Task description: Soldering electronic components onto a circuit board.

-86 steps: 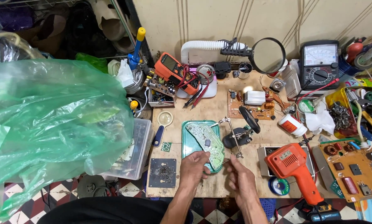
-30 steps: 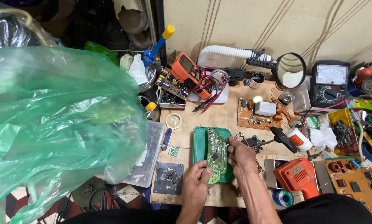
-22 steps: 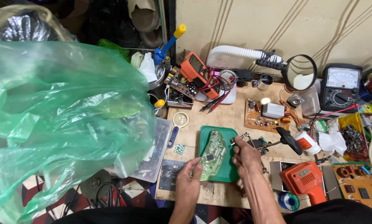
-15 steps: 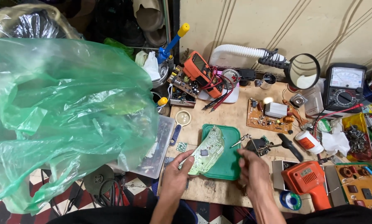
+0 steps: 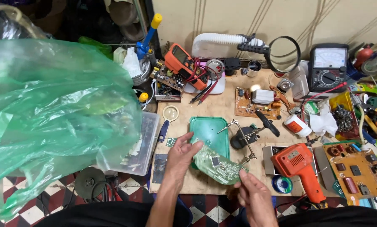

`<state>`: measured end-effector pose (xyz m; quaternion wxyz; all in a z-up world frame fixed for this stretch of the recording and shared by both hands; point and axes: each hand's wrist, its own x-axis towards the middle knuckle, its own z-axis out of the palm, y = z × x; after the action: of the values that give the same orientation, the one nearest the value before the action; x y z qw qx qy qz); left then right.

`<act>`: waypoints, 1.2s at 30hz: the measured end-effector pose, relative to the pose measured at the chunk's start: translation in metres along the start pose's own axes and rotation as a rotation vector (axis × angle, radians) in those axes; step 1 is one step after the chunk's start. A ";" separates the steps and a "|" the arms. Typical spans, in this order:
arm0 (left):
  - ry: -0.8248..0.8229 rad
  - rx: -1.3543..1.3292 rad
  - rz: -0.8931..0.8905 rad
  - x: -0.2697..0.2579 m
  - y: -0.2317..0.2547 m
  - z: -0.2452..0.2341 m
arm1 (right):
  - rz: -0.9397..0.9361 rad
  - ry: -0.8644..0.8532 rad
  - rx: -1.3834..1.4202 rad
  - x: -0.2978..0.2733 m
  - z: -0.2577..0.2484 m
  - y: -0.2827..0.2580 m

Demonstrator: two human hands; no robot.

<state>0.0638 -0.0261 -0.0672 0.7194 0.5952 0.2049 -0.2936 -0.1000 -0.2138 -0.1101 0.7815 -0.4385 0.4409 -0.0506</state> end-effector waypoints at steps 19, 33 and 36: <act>0.098 0.290 -0.015 0.018 -0.025 0.041 | 0.158 0.024 0.011 0.013 -0.017 0.019; 0.217 -0.418 -0.110 -0.056 -0.019 0.018 | -0.176 0.186 -0.816 -0.078 0.040 -0.061; 0.295 -0.489 -0.227 -0.044 -0.024 0.022 | -0.207 0.089 -0.905 -0.082 0.041 -0.057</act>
<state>0.0140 -0.0422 -0.0519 0.7665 0.4140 0.4369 -0.2242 -0.1020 -0.1848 -0.0066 0.4827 -0.7745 0.4057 0.0501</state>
